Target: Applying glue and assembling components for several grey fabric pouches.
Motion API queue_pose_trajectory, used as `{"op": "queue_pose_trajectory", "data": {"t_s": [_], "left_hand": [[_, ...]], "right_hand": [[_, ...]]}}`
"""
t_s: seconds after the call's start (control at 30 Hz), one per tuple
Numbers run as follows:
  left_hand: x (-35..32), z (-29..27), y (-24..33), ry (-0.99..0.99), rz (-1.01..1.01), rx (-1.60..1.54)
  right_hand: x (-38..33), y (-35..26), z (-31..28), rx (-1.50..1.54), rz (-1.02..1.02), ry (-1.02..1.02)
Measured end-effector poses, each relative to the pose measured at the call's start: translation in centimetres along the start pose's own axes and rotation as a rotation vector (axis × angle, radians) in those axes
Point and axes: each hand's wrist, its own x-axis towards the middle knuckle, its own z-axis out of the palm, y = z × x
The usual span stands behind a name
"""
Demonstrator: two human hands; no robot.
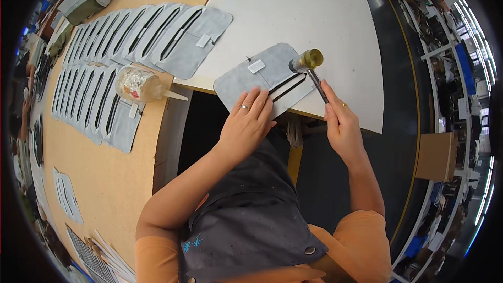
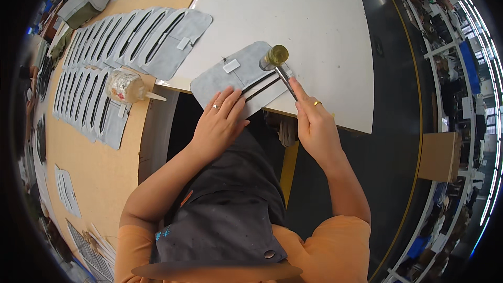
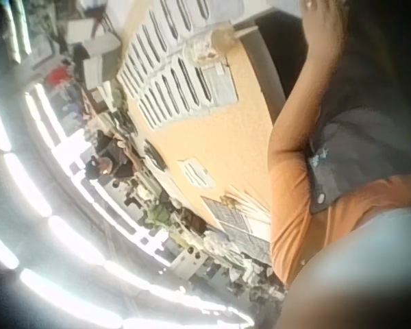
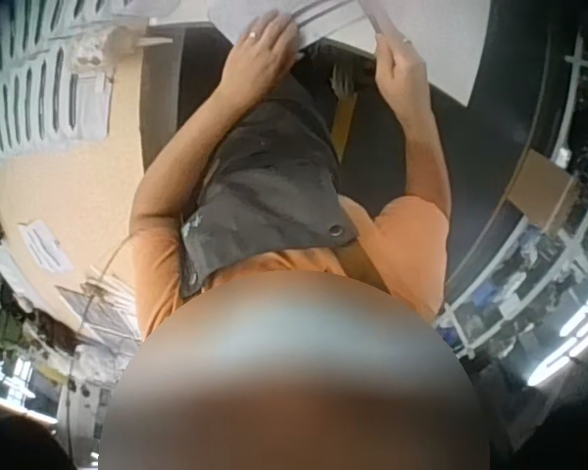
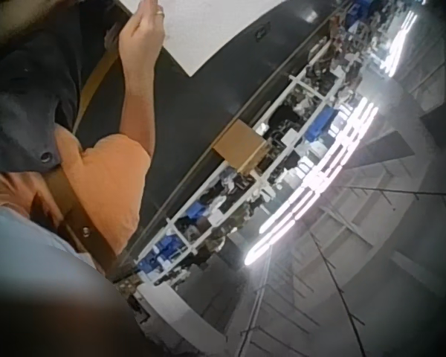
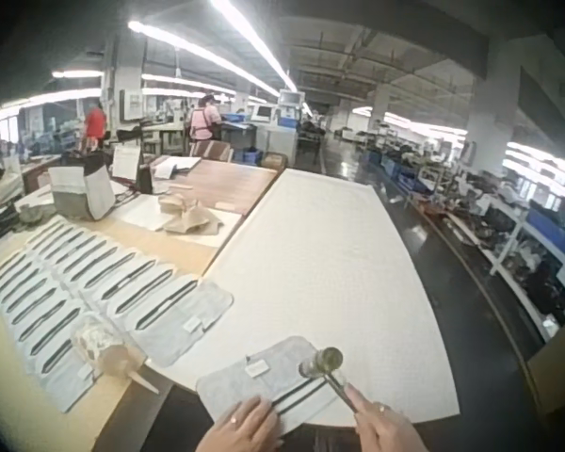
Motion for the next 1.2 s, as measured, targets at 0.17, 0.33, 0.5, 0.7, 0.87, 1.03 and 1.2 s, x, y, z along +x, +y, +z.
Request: {"op": "queue_pose_trajectory", "data": {"t_s": [0.17, 0.33, 0.5, 0.7, 0.87, 1.03, 1.2], "left_hand": [[1.0, 0.9, 0.5, 0.035, -0.027, 0.034], [1.0, 1.8, 0.9, 0.088, -0.034, -0.018], [1.1, 1.6, 1.1, 0.090, -0.037, -0.032], [1.0, 1.5, 1.0, 0.069, -0.040, -0.030], [1.1, 1.4, 1.2, 0.084, -0.041, -0.028], [0.9, 1.6, 1.1, 0.073, -0.055, -0.045], [0.9, 1.3, 1.4, 0.080, -0.053, -0.051]], "right_hand": [[-1.9, 0.8, -0.2, -0.091, 0.013, -0.061], [-2.2, 0.3, -0.2, -0.116, -0.006, -0.054], [-1.3, -0.3, 0.2, -0.080, -0.093, 0.049], [-0.4, 0.0, 0.0, -0.197, -0.122, -0.068], [-1.6, -0.1, 1.2, -0.176, -0.093, -0.048], [-1.6, 0.0, 1.5, -0.153, -0.086, -0.030], [-1.1, -0.2, 3.0, -0.206, -0.090, -0.003]]}}
